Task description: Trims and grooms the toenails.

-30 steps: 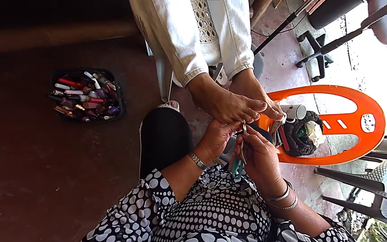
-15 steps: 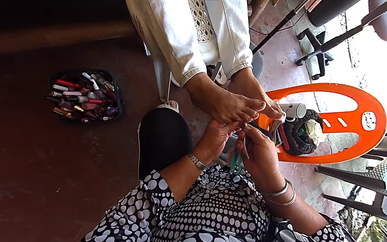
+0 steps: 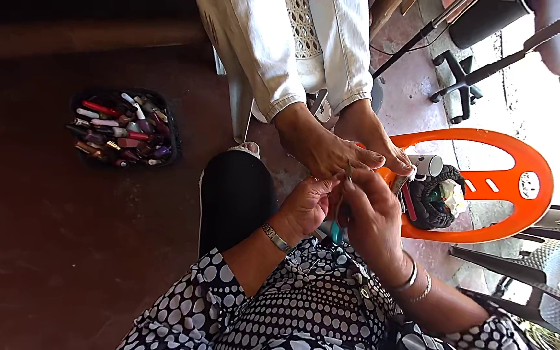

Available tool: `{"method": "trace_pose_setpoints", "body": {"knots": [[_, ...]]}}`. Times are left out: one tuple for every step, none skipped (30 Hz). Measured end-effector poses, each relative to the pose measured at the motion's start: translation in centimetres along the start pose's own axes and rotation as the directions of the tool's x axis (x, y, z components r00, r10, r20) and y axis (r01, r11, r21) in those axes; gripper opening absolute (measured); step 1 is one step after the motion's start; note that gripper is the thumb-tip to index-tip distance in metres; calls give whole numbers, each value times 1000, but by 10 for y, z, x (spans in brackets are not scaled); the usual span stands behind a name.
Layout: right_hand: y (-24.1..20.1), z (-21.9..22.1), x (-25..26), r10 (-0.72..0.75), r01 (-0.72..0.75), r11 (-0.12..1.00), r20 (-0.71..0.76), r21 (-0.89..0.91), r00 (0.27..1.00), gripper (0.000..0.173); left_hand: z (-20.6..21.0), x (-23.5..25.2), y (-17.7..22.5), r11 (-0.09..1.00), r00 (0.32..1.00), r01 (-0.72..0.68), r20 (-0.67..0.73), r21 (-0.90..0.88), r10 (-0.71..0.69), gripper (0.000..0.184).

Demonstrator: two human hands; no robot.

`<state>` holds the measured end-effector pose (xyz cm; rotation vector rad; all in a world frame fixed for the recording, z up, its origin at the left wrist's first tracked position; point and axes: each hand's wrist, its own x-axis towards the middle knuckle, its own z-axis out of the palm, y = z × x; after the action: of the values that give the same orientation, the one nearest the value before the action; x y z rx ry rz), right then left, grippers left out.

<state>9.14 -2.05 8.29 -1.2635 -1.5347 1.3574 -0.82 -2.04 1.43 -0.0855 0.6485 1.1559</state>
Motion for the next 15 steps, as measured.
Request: {"method": "trace_pose_setpoints", "body": {"knots": [[-5,1,15,0,4,992,37,-123,999,16,-2,-1,1,1000,1000,-2,-3,-7,2,18],[-8,2,33,17,-6,978,51,-209,999,18,-4,-2,1,1000,1000,-3,1,-17,3,18],[-9,3,51,36,-24,966,43,-258,998,20,-6,-1,0,999,1000,-10,4,-40,10,19],[-10,3,68,50,-40,957,30,-287,998,20,-7,-1,1,998,1000,-11,7,-54,11,18],[-11,3,82,55,-48,952,14,-301,998,20,-8,-1,1,997,1000,-8,12,-78,9,17],[-12,2,92,42,-41,955,-4,-295,999,19,-9,-1,1,995,1000,-6,12,-99,8,16],[-13,0,100,40,-44,964,-21,-262,999,17,-10,-1,1,994,1000,-3,25,-112,6,15],[-16,-3,105,64,-68,976,-29,-207,998,16,-10,-1,1,993,999,2,46,-121,4,16],[-21,-6,108,97,-99,983,-20,-155,995,15,-10,-1,2,991,998,9,58,-132,-1,16],[-28,-10,110,117,-114,985,8,-130,993,14,-10,-1,2,990,998,18,55,-141,-11,15],[-34,-15,112,125,-114,981,58,-155,991,13,-9,-2,3,989,999,26,42,-148,-20,13],[-41,-22,113,135,-102,970,137,-223,981,14,-8,-2,4,987,999,32,32,-156,-27,14],[-49,-31,114,163,-79,944,246,-320,956,15,-8,-3,3,986,999,35,37,-162,-29,16],[-57,-38,114,217,-49,906,362,-420,906,16,-8,-3,2,985,999,35,47,-169,-27,18],[-64,-43,114,300,-26,862,467,-507,832,18,-9,-2,2,985,998,33,59,-172,-23,18]]}}
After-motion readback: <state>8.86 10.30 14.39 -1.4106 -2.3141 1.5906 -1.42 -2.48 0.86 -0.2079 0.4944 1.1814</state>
